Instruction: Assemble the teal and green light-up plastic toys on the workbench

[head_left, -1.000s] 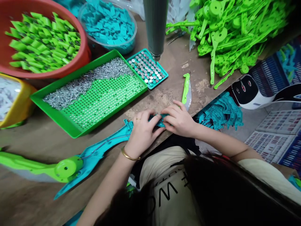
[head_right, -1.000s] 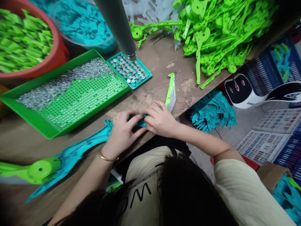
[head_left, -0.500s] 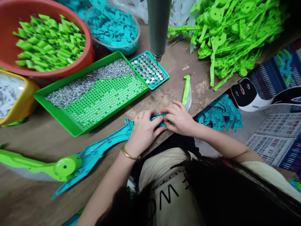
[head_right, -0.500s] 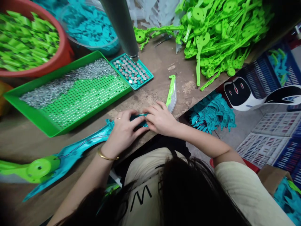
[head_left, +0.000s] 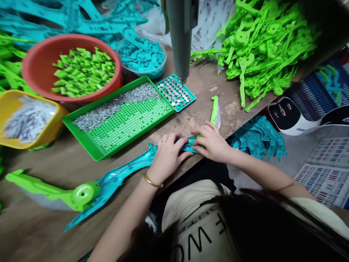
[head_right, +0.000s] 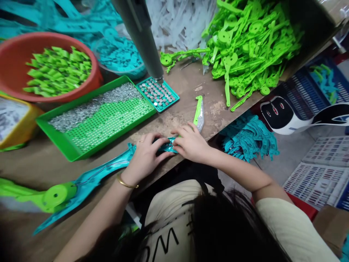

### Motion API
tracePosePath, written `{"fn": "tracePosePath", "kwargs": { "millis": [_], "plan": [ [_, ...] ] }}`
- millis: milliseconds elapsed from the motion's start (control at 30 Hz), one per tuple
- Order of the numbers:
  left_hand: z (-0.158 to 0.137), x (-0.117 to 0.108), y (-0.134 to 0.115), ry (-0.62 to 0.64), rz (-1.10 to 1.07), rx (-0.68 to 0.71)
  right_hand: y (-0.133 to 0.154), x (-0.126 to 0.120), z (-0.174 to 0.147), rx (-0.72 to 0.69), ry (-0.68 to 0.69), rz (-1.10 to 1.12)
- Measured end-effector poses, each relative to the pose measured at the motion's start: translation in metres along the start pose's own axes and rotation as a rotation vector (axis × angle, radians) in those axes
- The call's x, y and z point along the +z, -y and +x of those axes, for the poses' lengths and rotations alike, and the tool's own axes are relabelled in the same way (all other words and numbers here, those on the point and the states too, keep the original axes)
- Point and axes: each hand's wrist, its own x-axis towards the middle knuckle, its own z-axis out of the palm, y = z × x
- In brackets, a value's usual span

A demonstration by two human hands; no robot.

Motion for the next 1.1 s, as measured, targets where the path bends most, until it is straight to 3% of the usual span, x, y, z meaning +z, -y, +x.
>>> {"fn": "tracePosePath", "kwargs": {
  "millis": [100,400,533,633,767,900,1100],
  "plan": [
    [0.000,-0.001,-0.001,0.011,0.006,-0.012,0.001,0.003,-0.003,0.007,-0.061,0.004],
    [0.001,0.001,-0.003,-0.014,-0.067,-0.080,0.010,0.021,-0.016,-0.164,-0.176,-0.180],
    [-0.002,-0.014,-0.010,-0.003,0.052,-0.072,0.008,0.018,-0.018,-0.183,-0.175,-0.235],
    [-0.021,-0.035,-0.005,-0.128,0.120,-0.089,0.005,0.016,-0.019,-0.152,-0.206,-0.226],
    [-0.067,-0.055,0.024,-0.323,0.161,-0.261,0.001,0.018,-0.020,-0.099,-0.167,-0.236],
    [-0.110,-0.057,0.045,-0.375,0.192,-0.375,-0.009,0.018,-0.017,-0.149,-0.138,-0.253],
    [-0.142,-0.057,0.039,-0.451,0.211,-0.465,-0.026,-0.002,-0.009,-0.176,-0.053,-0.280]
  ]
}}
